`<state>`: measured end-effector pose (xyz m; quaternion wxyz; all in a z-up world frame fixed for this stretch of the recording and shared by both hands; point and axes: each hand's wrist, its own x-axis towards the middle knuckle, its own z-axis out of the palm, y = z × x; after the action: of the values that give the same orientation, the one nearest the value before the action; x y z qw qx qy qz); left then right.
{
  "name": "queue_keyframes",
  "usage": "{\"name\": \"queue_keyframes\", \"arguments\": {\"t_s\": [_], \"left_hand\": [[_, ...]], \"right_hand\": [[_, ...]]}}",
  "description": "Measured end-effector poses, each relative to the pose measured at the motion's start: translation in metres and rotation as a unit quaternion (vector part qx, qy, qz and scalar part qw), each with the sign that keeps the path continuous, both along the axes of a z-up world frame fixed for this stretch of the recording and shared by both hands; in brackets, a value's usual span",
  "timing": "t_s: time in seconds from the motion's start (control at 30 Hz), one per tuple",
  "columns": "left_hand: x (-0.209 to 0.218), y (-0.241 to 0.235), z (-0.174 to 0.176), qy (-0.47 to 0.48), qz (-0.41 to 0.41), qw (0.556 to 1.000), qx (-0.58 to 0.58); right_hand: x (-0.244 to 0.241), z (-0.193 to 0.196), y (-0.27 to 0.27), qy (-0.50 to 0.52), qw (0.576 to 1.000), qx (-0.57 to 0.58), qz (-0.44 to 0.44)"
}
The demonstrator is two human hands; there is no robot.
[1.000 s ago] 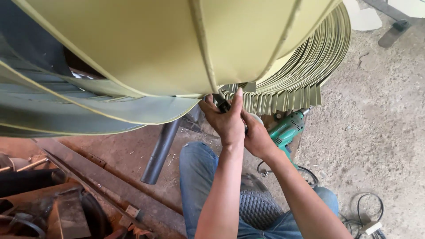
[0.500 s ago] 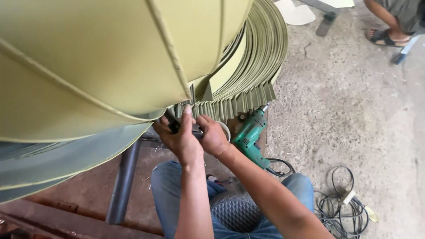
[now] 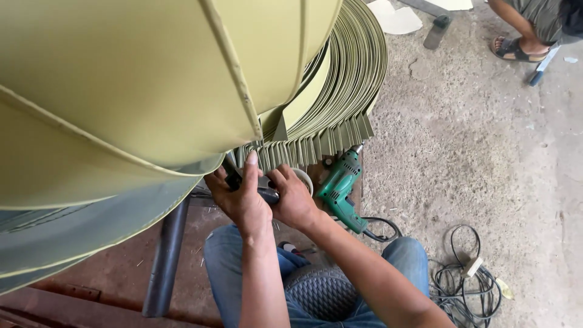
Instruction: Riveting metal sheets together to form a large curved structure using a drill and rivet gun.
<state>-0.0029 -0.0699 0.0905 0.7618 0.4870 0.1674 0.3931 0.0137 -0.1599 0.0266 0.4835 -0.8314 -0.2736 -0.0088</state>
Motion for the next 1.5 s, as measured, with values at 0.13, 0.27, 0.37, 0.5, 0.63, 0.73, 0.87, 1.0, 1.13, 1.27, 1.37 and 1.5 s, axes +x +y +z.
{"name": "queue_keyframes", "arguments": {"t_s": [0.13, 0.27, 0.37, 0.5, 0.63, 0.73, 0.87, 1.0, 1.13, 1.27, 1.37, 1.5], "left_hand": [[-0.002, 0.000, -0.005, 0.014, 0.016, 1.000, 0.005], [-0.001, 0.001, -0.004, -0.002, -0.003, 1.000, 0.004], [-0.001, -0.001, 0.004, -0.012, -0.006, 1.000, -0.017], [-0.001, 0.002, 0.008, 0.000, -0.005, 1.000, -0.029], [-0.002, 0.001, 0.002, -0.010, -0.008, 0.999, -0.040], [-0.004, 0.003, 0.002, -0.006, 0.000, 1.000, -0.015], [-0.010, 0.013, -0.006, 0.132, -0.027, 0.990, -0.041], [-0.008, 0.022, -0.016, 0.059, -0.160, 0.984, -0.051], [-0.004, 0.024, -0.040, 0.053, -0.133, 0.989, -0.038], [-0.004, 0.022, -0.032, 0.110, -0.109, 0.988, 0.002], [-0.005, 0.019, -0.023, 0.112, -0.121, 0.986, -0.008], [-0.004, 0.018, -0.027, 0.099, -0.137, 0.986, -0.012]], "right_hand": [[0.011, -0.031, 0.010, -0.022, 0.999, -0.008, -0.027], [0.010, -0.022, 0.012, -0.055, 0.997, -0.040, -0.041], [-0.018, 0.009, -0.006, -0.084, 0.995, -0.037, -0.049], [-0.022, 0.035, -0.013, -0.159, 0.987, 0.014, -0.016], [0.004, -0.018, 0.003, 0.012, 0.999, -0.045, 0.012], [0.004, -0.026, 0.010, 0.032, 0.999, -0.034, -0.020], [0.001, -0.028, 0.011, -0.003, 1.000, -0.016, -0.011], [-0.002, -0.020, 0.012, 0.017, 1.000, 0.014, -0.008], [-0.012, -0.022, 0.003, 0.056, 0.996, -0.070, 0.008], [-0.036, 0.013, -0.012, 0.053, 0.996, -0.063, -0.020], [-0.030, 0.018, -0.012, 0.029, 0.998, -0.062, -0.001], [-0.005, -0.033, -0.002, 0.053, 0.998, -0.018, 0.034]]}}
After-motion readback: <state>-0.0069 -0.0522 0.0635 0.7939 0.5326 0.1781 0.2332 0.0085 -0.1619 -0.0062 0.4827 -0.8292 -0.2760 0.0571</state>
